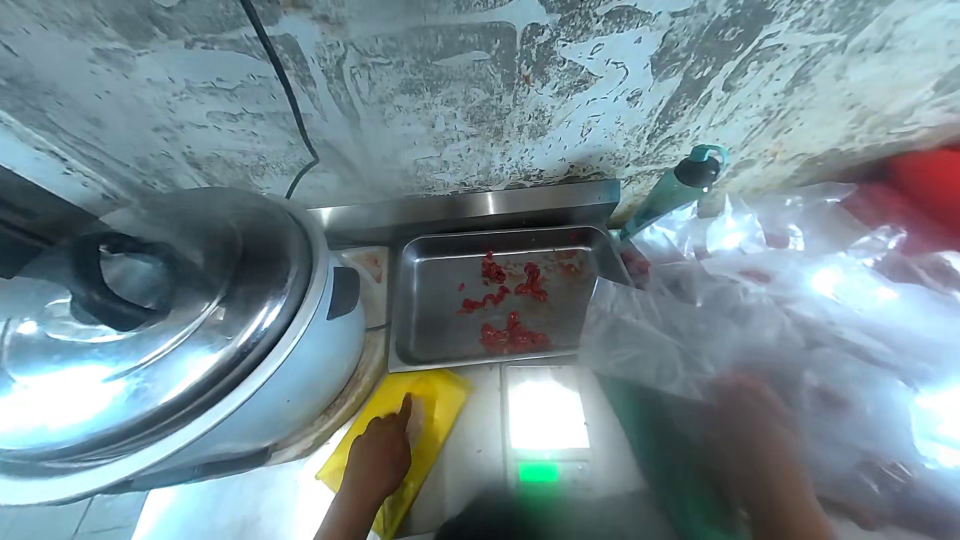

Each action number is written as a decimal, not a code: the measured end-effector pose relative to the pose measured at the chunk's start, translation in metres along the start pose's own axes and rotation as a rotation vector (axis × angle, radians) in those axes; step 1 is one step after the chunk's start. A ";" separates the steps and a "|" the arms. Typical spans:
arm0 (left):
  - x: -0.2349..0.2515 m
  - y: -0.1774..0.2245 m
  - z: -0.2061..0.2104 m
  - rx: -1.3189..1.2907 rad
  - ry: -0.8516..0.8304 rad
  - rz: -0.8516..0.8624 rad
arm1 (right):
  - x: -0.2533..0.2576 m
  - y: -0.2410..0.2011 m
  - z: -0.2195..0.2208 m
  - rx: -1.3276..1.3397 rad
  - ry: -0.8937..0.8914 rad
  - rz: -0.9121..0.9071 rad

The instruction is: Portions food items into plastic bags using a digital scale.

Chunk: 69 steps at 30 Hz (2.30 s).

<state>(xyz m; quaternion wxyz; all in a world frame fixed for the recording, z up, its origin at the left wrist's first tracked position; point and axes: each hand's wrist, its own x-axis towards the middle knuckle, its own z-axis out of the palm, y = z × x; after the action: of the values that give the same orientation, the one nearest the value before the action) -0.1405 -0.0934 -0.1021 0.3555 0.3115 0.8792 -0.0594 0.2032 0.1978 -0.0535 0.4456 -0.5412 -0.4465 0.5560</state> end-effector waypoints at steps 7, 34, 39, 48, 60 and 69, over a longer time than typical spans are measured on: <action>0.003 -0.021 0.014 -0.159 0.176 0.373 | 0.000 -0.005 -0.002 0.002 0.026 -0.006; 0.026 -0.022 0.061 0.110 0.862 0.061 | 0.001 -0.011 0.018 -0.050 -0.001 0.001; 0.027 -0.022 0.058 -0.123 0.986 0.061 | -0.006 -0.008 0.018 -0.023 -0.020 -0.024; -0.046 0.017 -0.019 -0.443 0.359 0.247 | -0.035 0.002 0.036 -0.012 -0.228 0.087; -0.052 0.100 -0.019 -0.954 0.333 0.494 | -0.089 0.000 0.115 -0.567 -0.728 -0.280; -0.045 0.028 -0.034 -1.300 0.675 0.282 | 0.044 -0.016 0.243 -0.573 -1.022 -0.033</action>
<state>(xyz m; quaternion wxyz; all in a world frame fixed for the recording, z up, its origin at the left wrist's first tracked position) -0.1190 -0.0830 -0.0442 0.1830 0.1495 0.7502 0.6176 -0.0407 0.2412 -0.0431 0.0181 -0.2963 -0.7456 0.5966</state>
